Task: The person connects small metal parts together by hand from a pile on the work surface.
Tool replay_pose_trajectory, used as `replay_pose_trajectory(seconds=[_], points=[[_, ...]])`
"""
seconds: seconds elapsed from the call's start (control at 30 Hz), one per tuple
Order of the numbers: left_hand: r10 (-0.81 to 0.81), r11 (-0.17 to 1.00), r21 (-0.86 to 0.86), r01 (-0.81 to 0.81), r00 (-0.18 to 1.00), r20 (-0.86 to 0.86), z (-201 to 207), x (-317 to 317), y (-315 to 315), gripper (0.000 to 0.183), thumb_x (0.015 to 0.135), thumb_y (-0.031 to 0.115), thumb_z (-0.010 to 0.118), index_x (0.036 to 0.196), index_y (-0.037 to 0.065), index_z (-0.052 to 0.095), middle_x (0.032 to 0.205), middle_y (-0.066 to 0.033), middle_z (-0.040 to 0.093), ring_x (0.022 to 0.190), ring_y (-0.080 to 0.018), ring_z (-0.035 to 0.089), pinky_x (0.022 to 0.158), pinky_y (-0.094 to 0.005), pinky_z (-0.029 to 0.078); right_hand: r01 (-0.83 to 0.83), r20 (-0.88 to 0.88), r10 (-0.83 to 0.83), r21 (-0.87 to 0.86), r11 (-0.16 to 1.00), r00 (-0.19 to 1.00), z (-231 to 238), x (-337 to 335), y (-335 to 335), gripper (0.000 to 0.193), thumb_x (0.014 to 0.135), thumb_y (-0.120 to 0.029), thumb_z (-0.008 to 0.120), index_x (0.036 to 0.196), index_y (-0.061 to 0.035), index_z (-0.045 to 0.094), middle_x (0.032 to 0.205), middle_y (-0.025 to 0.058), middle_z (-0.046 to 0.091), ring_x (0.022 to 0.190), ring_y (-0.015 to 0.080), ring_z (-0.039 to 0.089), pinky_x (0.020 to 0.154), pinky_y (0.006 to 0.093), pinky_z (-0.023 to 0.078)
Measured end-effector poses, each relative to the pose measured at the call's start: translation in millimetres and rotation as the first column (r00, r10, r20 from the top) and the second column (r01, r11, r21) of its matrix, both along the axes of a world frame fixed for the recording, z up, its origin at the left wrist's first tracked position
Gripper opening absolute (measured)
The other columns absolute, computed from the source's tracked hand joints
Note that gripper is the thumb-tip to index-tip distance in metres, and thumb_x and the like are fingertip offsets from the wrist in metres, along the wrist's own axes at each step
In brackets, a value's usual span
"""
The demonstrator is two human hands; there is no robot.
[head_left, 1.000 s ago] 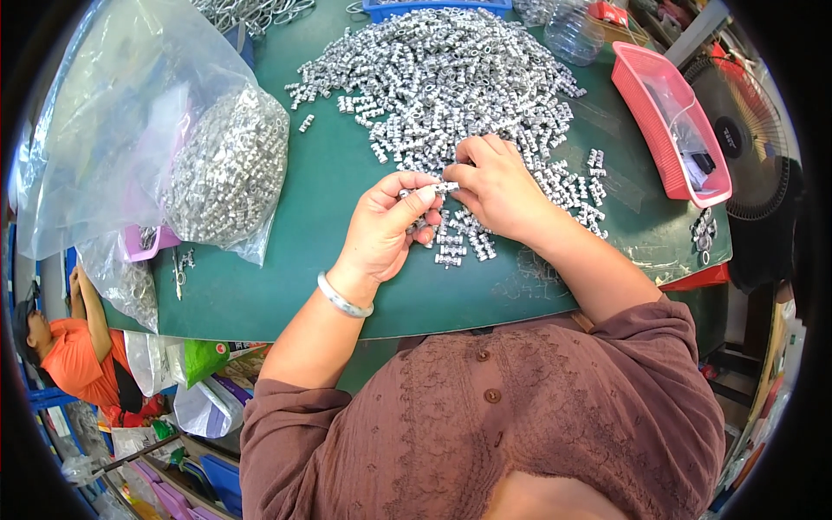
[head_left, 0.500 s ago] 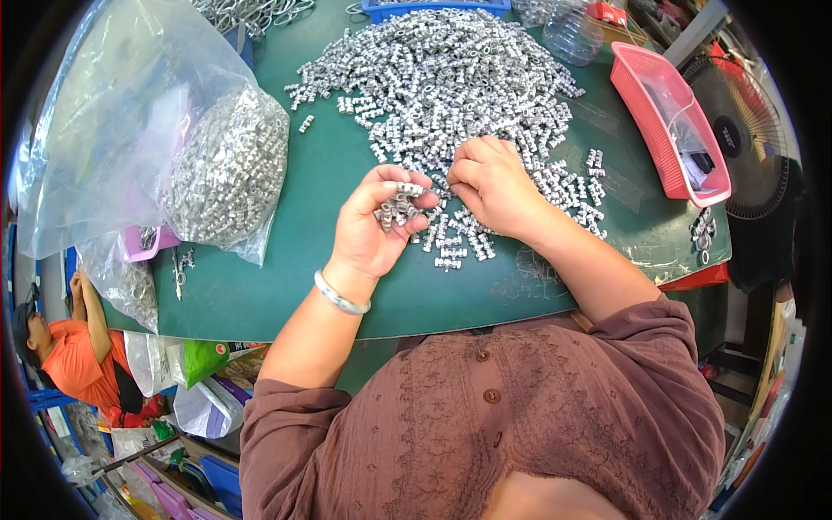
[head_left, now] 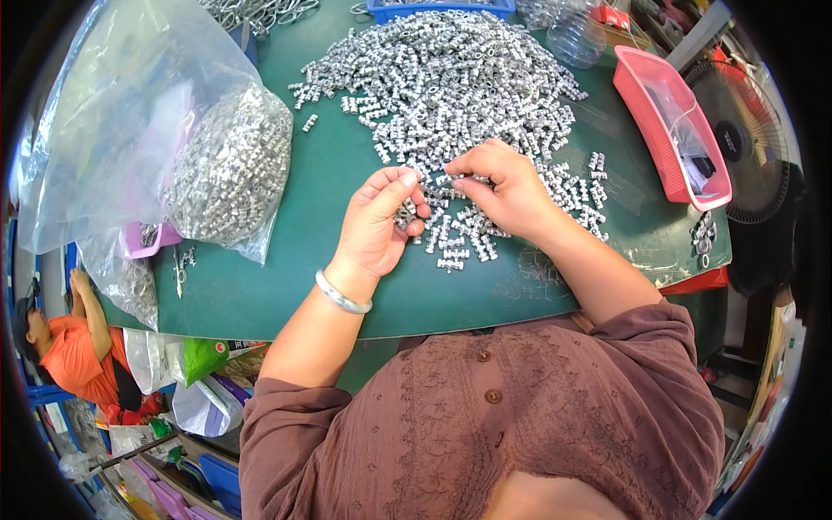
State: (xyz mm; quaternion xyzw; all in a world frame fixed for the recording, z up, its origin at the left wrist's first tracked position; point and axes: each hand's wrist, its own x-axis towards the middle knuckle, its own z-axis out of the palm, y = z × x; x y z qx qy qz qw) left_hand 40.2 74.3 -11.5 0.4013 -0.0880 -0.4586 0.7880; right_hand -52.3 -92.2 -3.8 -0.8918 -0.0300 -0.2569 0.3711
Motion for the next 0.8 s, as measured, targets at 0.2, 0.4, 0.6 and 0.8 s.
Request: replay_pose_trajectory(seconds=[0.2,0.4,0.6,0.8], points=[[-0.118,0.985,0.137,0.107,0.99,0.073,6,-10,-3,0.012,0.083,0.021,0.055,0.085,0.009,0.055,0.071,-0.0009,0.053,0.062,-0.0112,0.051,0.046,-0.0197,0.035,-0.074,0.114,0.069,0.044,0.996,0.991,13,-3,9,0.02,0.065,0.0,0.064,0.083,-0.006,0.061,0.077,0.0071,0.059,0.076,0.0253,0.054,0.068,0.0333,0.044],[-0.071,0.994,0.087,0.063,0.993,0.095,5,-10,-1,0.009,0.083,0.016,0.055,0.089,0.009,0.055,0.073,-0.002,0.054,0.063,-0.011,0.051,0.047,-0.0197,0.036,0.025,0.099,-0.01,-0.143,0.989,0.995,10,-2,1,0.017,0.066,-0.005,0.064,0.083,-0.0054,0.06,0.087,0.0071,0.056,0.084,0.0254,0.051,0.074,0.0344,0.041],[-0.08,0.997,0.029,0.078,0.992,0.094,4,-8,0,0.012,0.084,0.013,0.054,0.094,0.008,0.055,0.076,-0.0026,0.054,0.066,-0.0116,0.051,0.049,-0.02,0.037,0.064,-0.079,-0.117,-0.484,0.873,0.99,8,-9,-4,0.015,0.068,-0.012,0.062,0.081,-0.0062,0.06,0.087,0.0051,0.052,0.088,0.0234,0.046,0.08,0.0344,0.035],[-0.114,0.993,-0.02,0.115,0.993,0.011,2,-4,1,0.012,0.084,0.013,0.052,0.094,0.007,0.054,0.08,-0.0052,0.054,0.069,-0.014,0.052,0.05,-0.0212,0.039,0.015,-0.145,-0.104,-0.512,0.859,0.984,7,-8,-4,0.01,0.068,-0.008,0.061,0.077,-0.0061,0.057,0.085,0.0046,0.052,0.086,0.0231,0.046,0.077,0.0346,0.034]])
